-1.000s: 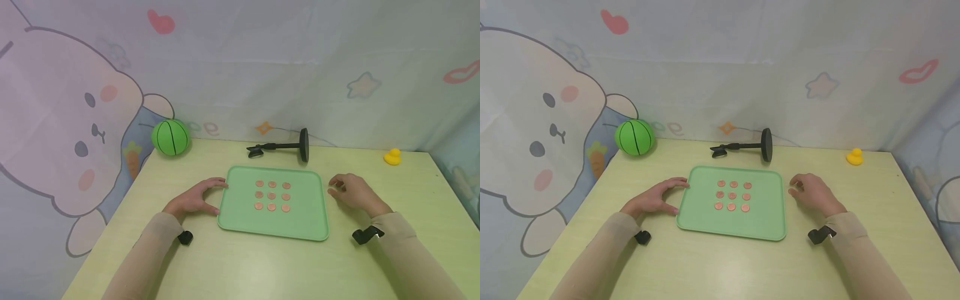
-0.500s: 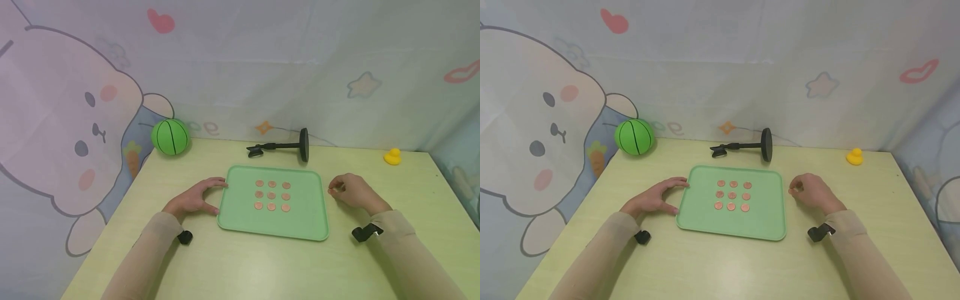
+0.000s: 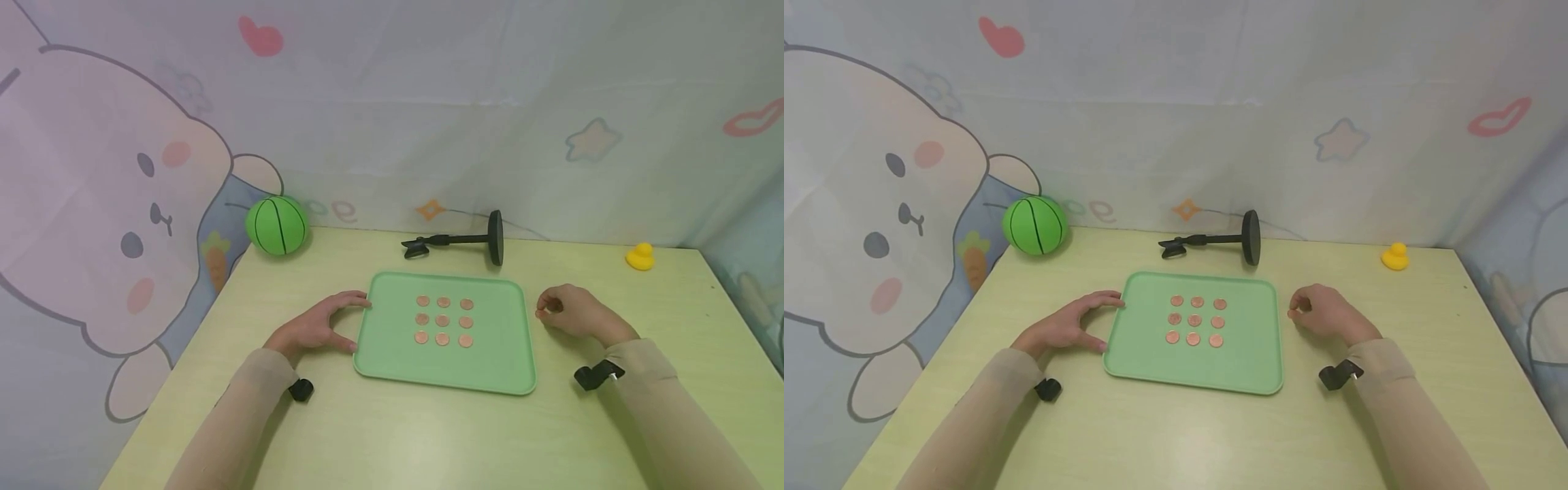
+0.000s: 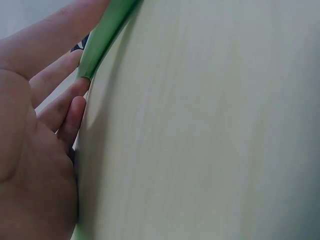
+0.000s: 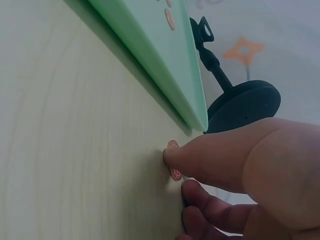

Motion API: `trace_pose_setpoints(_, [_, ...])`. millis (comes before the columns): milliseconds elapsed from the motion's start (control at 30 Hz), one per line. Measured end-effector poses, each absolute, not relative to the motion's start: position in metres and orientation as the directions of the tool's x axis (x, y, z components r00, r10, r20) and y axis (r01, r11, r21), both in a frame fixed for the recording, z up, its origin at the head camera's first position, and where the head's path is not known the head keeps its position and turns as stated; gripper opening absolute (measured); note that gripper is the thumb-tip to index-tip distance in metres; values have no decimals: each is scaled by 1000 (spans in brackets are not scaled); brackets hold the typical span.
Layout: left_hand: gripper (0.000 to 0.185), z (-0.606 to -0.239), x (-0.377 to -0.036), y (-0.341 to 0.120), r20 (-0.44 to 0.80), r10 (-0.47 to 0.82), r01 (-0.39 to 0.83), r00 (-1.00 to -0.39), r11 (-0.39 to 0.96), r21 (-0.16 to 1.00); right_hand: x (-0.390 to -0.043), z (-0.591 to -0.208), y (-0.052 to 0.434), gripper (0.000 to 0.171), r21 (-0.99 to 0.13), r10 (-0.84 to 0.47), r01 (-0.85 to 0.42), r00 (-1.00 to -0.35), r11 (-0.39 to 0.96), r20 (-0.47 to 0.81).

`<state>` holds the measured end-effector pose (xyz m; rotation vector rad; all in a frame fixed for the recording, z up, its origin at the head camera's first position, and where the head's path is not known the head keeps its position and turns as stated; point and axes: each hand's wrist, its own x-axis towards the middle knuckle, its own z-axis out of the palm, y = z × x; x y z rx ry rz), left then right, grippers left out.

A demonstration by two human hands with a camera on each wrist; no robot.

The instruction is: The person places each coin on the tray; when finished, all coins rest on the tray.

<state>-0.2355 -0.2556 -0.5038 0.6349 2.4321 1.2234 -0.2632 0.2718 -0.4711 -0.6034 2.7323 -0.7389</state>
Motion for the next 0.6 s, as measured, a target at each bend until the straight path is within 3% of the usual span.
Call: trace_pose_setpoints(600, [81, -502, -233, -254, -118, 522, 206, -845, 521, 828, -263, -471, 271, 9, -515, -465, -344, -876, 785, -125])
